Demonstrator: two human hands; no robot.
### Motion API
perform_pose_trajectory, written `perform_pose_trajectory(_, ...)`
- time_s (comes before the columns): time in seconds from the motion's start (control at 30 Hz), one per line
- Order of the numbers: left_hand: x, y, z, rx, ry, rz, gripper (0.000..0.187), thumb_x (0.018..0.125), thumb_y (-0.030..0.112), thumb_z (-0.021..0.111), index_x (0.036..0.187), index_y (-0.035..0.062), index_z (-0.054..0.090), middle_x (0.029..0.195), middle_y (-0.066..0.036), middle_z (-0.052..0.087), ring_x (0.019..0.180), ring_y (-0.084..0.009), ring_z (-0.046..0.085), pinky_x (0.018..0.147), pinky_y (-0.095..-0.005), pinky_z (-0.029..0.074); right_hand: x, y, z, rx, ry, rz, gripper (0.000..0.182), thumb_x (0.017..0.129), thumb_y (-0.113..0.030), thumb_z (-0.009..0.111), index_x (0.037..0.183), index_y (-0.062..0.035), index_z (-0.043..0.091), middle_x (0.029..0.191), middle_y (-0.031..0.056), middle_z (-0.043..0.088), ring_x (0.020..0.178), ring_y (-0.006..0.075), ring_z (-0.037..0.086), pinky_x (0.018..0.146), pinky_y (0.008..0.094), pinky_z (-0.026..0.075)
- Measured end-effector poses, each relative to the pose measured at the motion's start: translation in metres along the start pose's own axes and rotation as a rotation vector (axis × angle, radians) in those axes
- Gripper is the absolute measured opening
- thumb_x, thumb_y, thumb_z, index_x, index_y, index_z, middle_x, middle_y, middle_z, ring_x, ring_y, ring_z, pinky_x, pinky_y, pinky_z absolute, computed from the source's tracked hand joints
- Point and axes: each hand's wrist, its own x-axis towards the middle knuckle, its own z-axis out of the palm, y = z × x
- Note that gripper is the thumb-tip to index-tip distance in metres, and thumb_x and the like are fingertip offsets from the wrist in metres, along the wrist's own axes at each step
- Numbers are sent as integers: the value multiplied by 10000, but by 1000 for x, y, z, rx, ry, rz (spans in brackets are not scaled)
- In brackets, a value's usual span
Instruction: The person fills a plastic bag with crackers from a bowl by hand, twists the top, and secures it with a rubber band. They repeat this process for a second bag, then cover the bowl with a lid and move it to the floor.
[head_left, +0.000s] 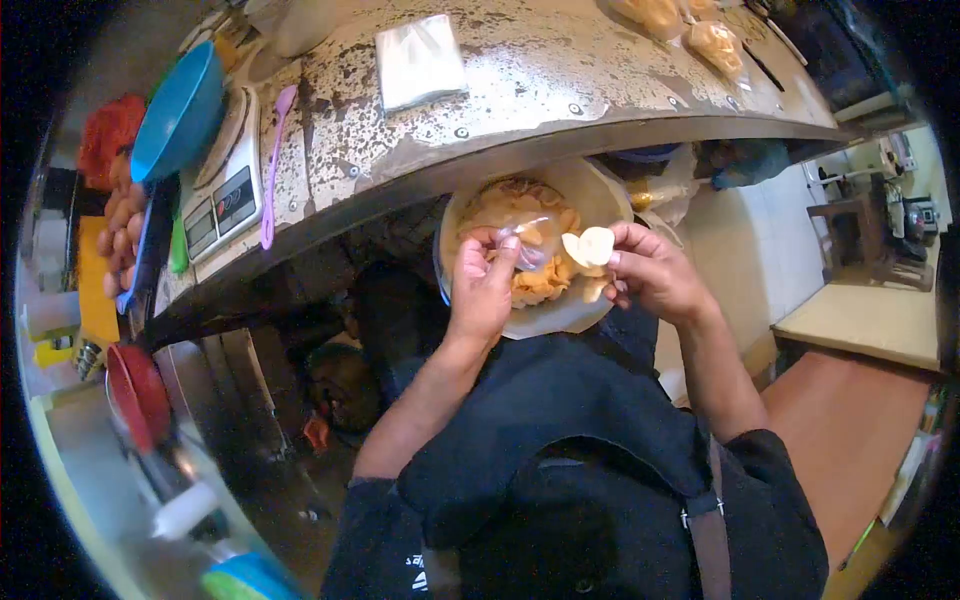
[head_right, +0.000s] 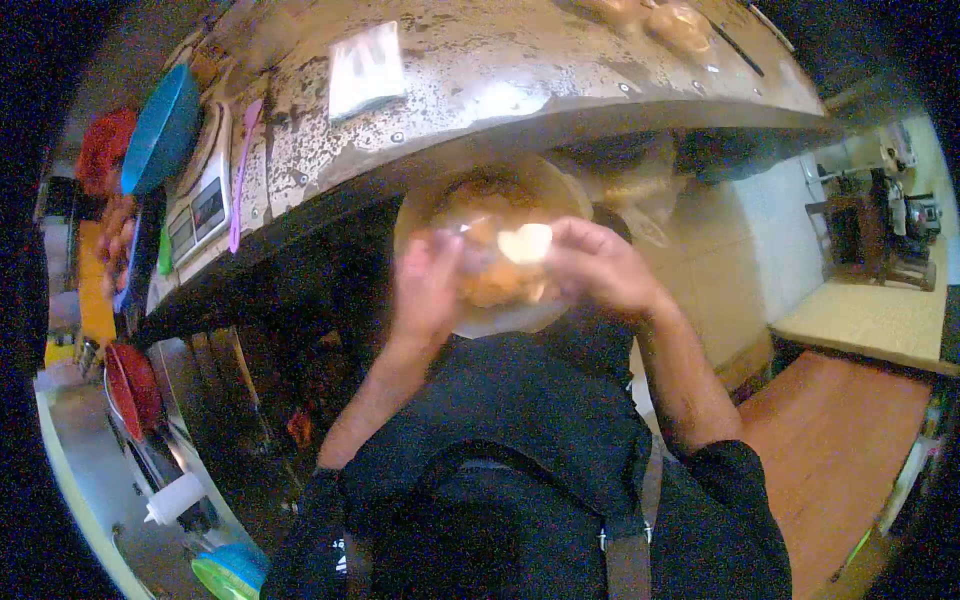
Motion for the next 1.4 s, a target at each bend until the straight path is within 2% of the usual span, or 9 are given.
perform_pose_trajectory(0.2,-3,-13,-1,-122,-65,-91,130,975,136,537,1050,54,470,975,-64,570,785,-113,602,705,-264,533,16,6,18,-12,34,87,134,943,-179,593,1039,-88,577,804,-13,604,603,44,545,498,179,410)
perform_pose_trajectory(0.33,-6,-5,4,-233,-70,-162,173,975,161,541,1072,49,452,994,-69,558,805,-142,627,717,-300,568,24,22,20,-357,57,-136,161,947,-213,594,1003,-62,598,754,-63,568,599,22,509,509,189,397)
perform_pose_trajectory(0.6,-8,-22,-4,-110,-161,-161,259,921,84,609,1123,41,452,995,-63,550,844,-144,629,726,-286,564,19,11,40,-1323,257,-399,170,824,-100,647,995,-94,645,797,131,623,672,287,626,608,386,504)
perform_pose_trajectory(0.7,-7,-23,-5,-148,-160,-145,294,899,56,627,1137,33,456,990,-58,549,835,-138,621,726,-278,558,23,21,40,-1440,226,-386,233,801,-84,673,1032,-110,653,833,131,644,671,269,631,623,373,516)
perform_pose_trajectory(0.9,-5,-17,-3,-343,-64,-242,178,931,68,587,1072,48,480,969,-59,554,797,-135,612,740,-299,554,8,-5,39,-730,216,-346,382,759,-38,710,1126,-113,632,918,143,651,712,262,648,657,357,525)
perform_pose_trajectory(1.1,-8,-14,-3,-411,-183,-256,124,966,145,549,1057,88,487,1006,-63,570,835,-177,621,778,-390,558,23,0,43,-1106,184,-457,425,778,27,676,1184,-68,591,914,82,663,764,134,635,692,286,525)
perform_pose_trajectory(1.23,-7,-7,-5,-419,-89,-360,122,974,158,533,1071,103,482,1061,-83,582,872,-215,631,800,-449,552,19,-3,40,-1005,171,-491,425,790,14,666,1198,-77,583,959,86,657,819,108,622,711,274,530)
perform_pose_trajectory(1.33,-6,-7,-9,-441,-90,-383,125,982,169,517,1085,114,472,1079,-93,588,882,-235,634,822,-461,550,8,-12,35,-724,200,-356,435,797,16,654,1214,-66,560,1010,94,641,848,127,621,695,281,527)
perform_pose_trajectory(1.4,-5,-11,-9,-510,-148,-355,121,986,177,508,1083,117,468,1110,-108,583,919,-253,639,828,-463,553,9,-7,27,-135,78,-361,434,815,7,647,1229,-35,523,1050,90,626,833,131,612,667,273,517)
